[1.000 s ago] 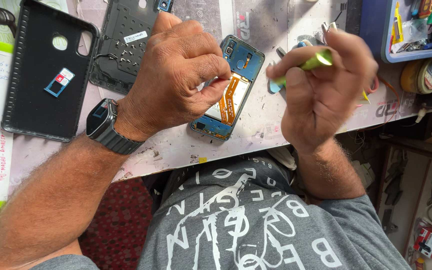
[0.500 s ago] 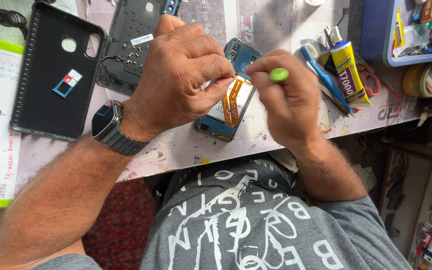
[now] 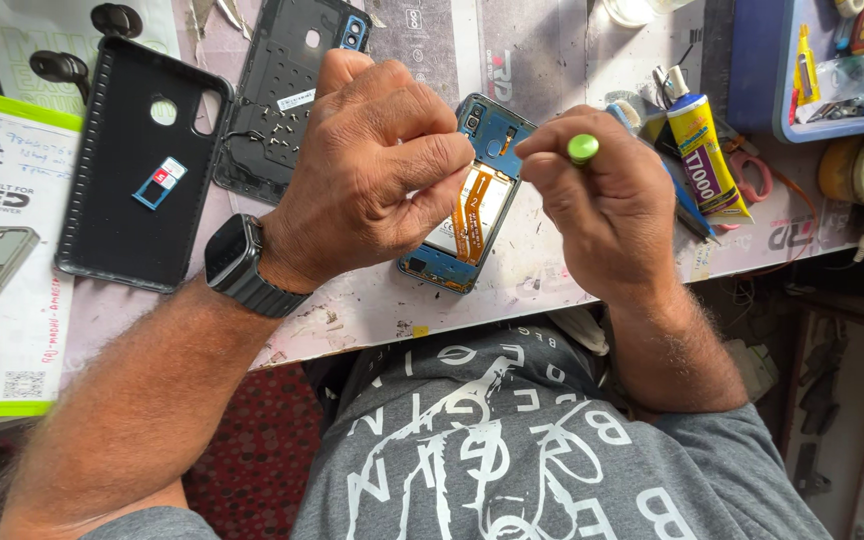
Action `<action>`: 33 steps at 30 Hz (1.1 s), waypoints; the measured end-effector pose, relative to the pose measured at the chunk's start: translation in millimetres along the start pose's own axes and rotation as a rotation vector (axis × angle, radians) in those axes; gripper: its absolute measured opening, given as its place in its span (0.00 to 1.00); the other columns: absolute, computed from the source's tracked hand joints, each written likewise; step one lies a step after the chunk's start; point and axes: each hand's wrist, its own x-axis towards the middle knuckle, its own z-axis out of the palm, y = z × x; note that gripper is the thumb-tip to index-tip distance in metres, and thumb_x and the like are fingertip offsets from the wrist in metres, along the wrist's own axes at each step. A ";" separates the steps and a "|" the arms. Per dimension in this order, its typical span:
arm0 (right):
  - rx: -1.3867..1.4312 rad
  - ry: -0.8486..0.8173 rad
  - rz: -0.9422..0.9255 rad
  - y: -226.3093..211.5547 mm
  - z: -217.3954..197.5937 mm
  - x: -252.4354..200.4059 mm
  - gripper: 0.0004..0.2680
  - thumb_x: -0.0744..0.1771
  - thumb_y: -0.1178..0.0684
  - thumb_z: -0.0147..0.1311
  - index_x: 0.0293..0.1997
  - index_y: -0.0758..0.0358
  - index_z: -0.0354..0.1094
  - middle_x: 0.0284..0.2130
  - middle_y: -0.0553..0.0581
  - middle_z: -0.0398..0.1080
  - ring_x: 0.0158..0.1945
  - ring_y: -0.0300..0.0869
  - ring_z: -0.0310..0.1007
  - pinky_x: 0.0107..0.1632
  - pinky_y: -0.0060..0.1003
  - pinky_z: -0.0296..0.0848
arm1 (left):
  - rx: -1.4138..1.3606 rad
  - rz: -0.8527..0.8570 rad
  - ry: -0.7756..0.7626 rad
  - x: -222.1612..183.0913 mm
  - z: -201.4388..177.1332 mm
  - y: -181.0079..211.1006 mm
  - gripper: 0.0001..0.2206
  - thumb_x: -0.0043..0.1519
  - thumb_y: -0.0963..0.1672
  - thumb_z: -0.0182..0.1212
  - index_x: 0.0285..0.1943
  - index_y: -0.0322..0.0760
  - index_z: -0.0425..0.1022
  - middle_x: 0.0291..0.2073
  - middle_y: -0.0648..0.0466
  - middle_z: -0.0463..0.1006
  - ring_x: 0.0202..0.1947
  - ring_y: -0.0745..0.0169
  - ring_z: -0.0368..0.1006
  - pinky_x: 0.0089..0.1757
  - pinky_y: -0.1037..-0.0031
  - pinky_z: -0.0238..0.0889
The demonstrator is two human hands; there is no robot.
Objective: The person disassembles a smartphone, removes the back cover, and uses a screwdriver to unscrew internal components. They then reassemble the phone by aligning the back cover and securing it with screws.
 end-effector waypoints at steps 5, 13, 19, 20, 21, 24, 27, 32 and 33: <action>-0.255 -0.068 -0.094 4.2 11.3 9.1 0.03 0.71 0.59 0.61 0.43 0.67 0.72 0.31 0.48 0.70 0.31 0.32 0.67 0.35 0.28 0.67 | 0.004 -0.019 -0.009 -0.1 -0.1 1.3 0.06 0.64 0.41 0.75 0.42 0.43 0.81 0.38 0.62 0.74 0.42 0.64 0.68 0.52 0.63 0.54; 0.459 -0.184 0.288 23.3 14.5 19.5 0.05 0.71 0.56 0.57 0.45 0.68 0.72 0.26 0.47 0.67 0.24 0.27 0.58 0.24 0.23 0.56 | -0.038 -0.001 0.010 1.5 -3.5 -2.5 0.07 0.64 0.39 0.74 0.47 0.41 0.81 0.42 0.62 0.77 0.44 0.65 0.70 0.50 0.68 0.55; 0.544 -0.234 0.215 28.7 14.5 17.5 0.05 0.72 0.57 0.51 0.50 0.68 0.69 0.31 0.49 0.70 0.25 0.26 0.60 0.25 0.23 0.59 | -0.141 -0.062 0.012 3.0 -3.7 1.8 0.06 0.64 0.39 0.74 0.46 0.41 0.81 0.41 0.62 0.77 0.44 0.65 0.70 0.51 0.68 0.54; 0.481 -0.214 0.174 27.3 13.8 15.4 0.05 0.73 0.58 0.50 0.50 0.67 0.69 0.31 0.47 0.68 0.25 0.26 0.60 0.25 0.22 0.60 | -0.142 -0.072 0.013 3.4 -3.6 2.0 0.06 0.64 0.39 0.73 0.46 0.42 0.81 0.41 0.62 0.77 0.44 0.66 0.70 0.51 0.68 0.54; 0.419 -0.195 0.133 25.7 13.0 13.5 0.05 0.73 0.58 0.49 0.50 0.67 0.69 0.31 0.46 0.67 0.26 0.25 0.60 0.26 0.22 0.61 | -0.131 -0.069 0.016 3.6 -3.7 1.9 0.06 0.64 0.39 0.73 0.45 0.42 0.81 0.41 0.61 0.77 0.43 0.65 0.70 0.51 0.68 0.54; 0.322 -0.119 0.040 21.3 9.0 8.9 0.03 0.74 0.60 0.53 0.50 0.69 0.69 0.34 0.46 0.66 0.27 0.25 0.59 0.29 0.20 0.59 | -0.104 -0.067 0.024 3.7 -3.1 0.7 0.06 0.63 0.39 0.74 0.44 0.42 0.81 0.40 0.62 0.77 0.43 0.66 0.69 0.52 0.67 0.54; 0.228 -0.127 0.058 19.8 7.8 7.1 0.03 0.73 0.60 0.53 0.48 0.69 0.70 0.35 0.46 0.67 0.29 0.25 0.60 0.33 0.22 0.61 | -0.091 -0.070 0.019 3.1 -2.4 0.2 0.06 0.64 0.40 0.75 0.43 0.43 0.81 0.39 0.62 0.77 0.42 0.66 0.68 0.53 0.65 0.53; 0.206 -0.169 0.065 18.1 10.7 9.6 0.03 0.73 0.60 0.53 0.48 0.68 0.71 0.33 0.45 0.68 0.32 0.26 0.62 0.35 0.21 0.64 | -0.071 -0.036 0.008 2.7 -4.2 0.7 0.06 0.64 0.40 0.75 0.44 0.43 0.81 0.40 0.62 0.76 0.42 0.66 0.69 0.51 0.67 0.53; 0.229 -0.172 0.110 17.5 11.5 9.9 0.03 0.73 0.60 0.53 0.47 0.67 0.71 0.32 0.44 0.67 0.31 0.25 0.62 0.33 0.21 0.63 | -0.065 -0.031 0.005 2.7 -4.6 0.7 0.06 0.65 0.41 0.75 0.44 0.43 0.81 0.40 0.62 0.76 0.42 0.66 0.69 0.51 0.66 0.53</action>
